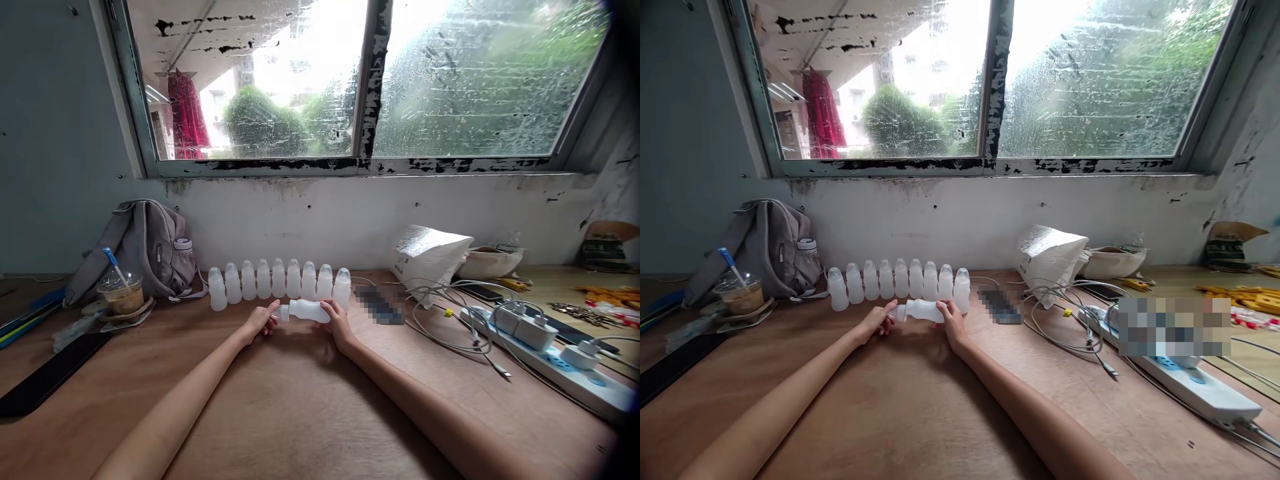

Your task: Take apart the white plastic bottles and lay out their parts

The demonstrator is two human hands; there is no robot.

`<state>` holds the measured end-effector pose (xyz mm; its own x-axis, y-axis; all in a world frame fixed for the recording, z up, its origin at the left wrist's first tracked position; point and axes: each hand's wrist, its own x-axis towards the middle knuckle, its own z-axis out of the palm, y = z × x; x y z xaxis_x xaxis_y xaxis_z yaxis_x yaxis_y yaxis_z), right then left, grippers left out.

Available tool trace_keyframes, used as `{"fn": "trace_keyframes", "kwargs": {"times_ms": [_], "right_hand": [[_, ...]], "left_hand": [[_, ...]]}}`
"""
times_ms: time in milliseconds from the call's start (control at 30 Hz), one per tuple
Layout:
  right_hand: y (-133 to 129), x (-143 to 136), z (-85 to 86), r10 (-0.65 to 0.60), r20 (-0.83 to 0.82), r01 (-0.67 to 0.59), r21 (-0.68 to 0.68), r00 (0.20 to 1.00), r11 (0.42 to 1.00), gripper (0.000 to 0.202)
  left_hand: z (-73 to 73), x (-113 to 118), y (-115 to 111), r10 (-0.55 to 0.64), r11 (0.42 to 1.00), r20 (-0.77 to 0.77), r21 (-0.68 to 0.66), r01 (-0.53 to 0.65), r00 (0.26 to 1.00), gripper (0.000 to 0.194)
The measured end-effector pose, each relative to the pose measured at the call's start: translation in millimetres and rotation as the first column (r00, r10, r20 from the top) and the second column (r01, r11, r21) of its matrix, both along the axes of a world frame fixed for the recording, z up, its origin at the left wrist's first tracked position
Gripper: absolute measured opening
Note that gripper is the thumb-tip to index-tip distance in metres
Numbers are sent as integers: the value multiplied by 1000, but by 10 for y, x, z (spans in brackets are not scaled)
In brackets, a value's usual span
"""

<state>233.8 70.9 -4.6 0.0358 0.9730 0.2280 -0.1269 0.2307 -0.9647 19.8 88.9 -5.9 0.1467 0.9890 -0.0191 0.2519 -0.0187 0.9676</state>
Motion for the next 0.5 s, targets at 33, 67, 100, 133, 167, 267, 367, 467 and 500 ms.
{"fn": "trace_keyframes", "kwargs": {"times_ms": [33, 67, 100, 133, 167, 267, 367, 467, 500], "right_hand": [[-4, 0, 6, -3, -19, 3, -9, 1000, 1000, 27], [-7, -1, 11, -2, -39, 2, -19, 999, 1000, 26], [-10, -1, 14, 1, -60, -3, -31, 998, 1000, 25], [-13, -2, 16, 11, -81, -14, -40, 997, 999, 24], [-15, -3, 16, 23, -99, -28, -46, 995, 999, 24], [-21, -11, 14, 57, -146, -66, -58, 988, 996, 24], [-36, -40, 22, 62, -245, -84, -82, 967, 993, 22], [-74, -99, 53, 74, -437, -166, -177, 896, 970, 25], [-91, -124, 67, 83, -487, -210, -213, 870, 954, 28]], "left_hand": [[-8, 9, -4, 24, 999, 6, 37, -24, 1000, 55], [-13, 18, -12, 47, 995, 15, 81, -48, 999, 51], [-15, 24, -23, 68, 989, 25, 129, -71, 997, 47], [-16, 29, -35, 86, 980, 34, 177, -91, 996, 44], [-14, 32, -46, 101, 969, 39, 223, -107, 994, 41], [5, 30, -80, 136, 927, 36, 347, -140, 990, 38], [37, 33, -112, 155, 884, -4, 446, -137, 988, 36], [51, 58, -137, 164, 854, -83, 511, -100, 983, 34], [47, 71, -143, 163, 848, -117, 524, -78, 980, 34]]}}
